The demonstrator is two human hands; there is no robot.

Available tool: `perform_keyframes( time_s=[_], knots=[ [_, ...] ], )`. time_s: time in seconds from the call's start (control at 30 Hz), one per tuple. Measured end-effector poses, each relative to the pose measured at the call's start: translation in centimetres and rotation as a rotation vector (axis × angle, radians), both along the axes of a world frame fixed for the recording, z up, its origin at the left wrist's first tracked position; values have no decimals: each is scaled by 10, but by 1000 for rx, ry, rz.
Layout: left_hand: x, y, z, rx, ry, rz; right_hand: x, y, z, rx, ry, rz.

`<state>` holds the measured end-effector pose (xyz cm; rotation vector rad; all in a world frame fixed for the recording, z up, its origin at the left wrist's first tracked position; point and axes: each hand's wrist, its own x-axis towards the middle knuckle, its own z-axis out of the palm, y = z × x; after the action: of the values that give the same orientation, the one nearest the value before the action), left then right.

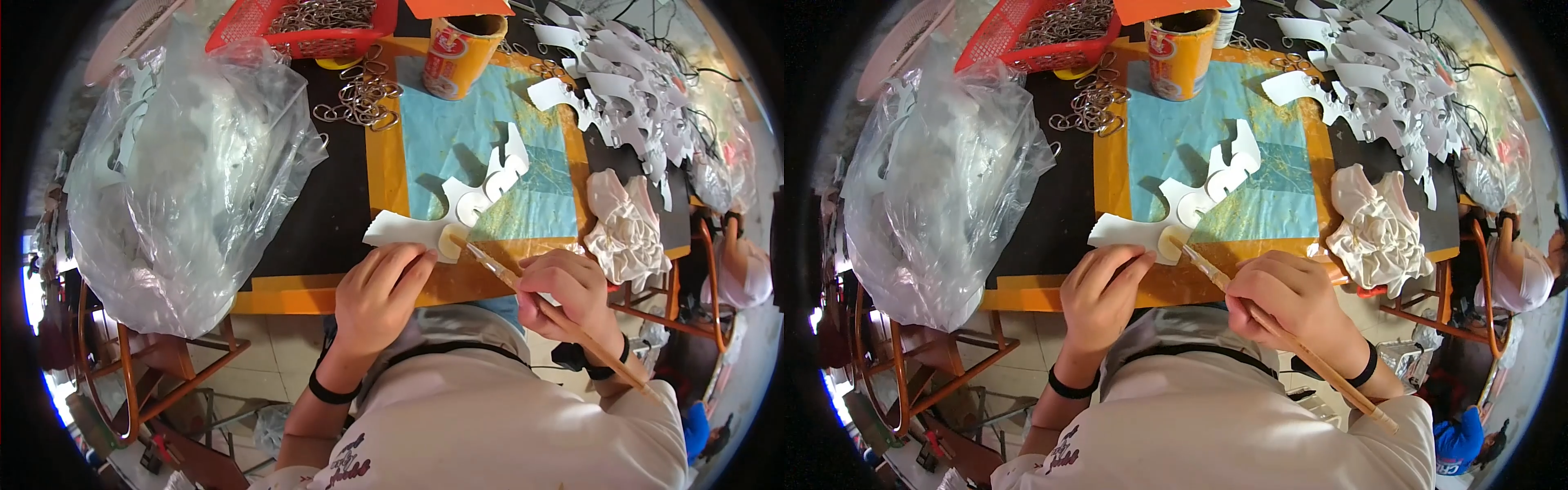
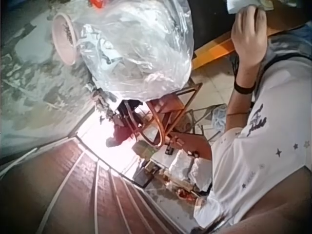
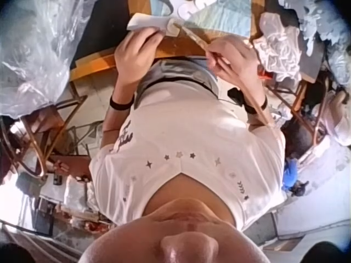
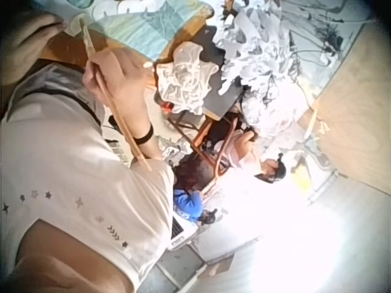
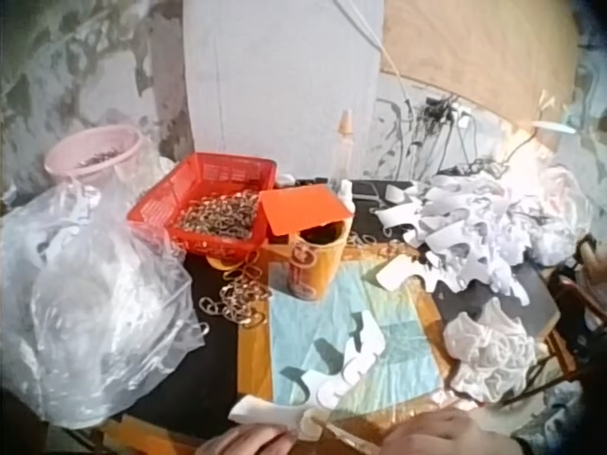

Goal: Applying glue and attaching components to shoe parts.

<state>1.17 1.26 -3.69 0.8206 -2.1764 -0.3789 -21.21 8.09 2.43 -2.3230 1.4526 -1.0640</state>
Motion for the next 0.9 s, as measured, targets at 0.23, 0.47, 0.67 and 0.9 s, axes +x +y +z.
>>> perform_keyframes(
  time_s=[0.23,0.47,0.67,0.9],
  knots=[
    [0,-2,-4,-93,-21,12,-32,15,6,161,-577,-102],
    [-8,1,15,-122,-133,54,-57,-3,-11,-37,168,-438],
    [-16,10,52,92,117,205,-65,-20,-27,-66,224,-505],
    [-6,8,98,454,440,154,-65,-11,-18,-51,52,-501]
  ],
)
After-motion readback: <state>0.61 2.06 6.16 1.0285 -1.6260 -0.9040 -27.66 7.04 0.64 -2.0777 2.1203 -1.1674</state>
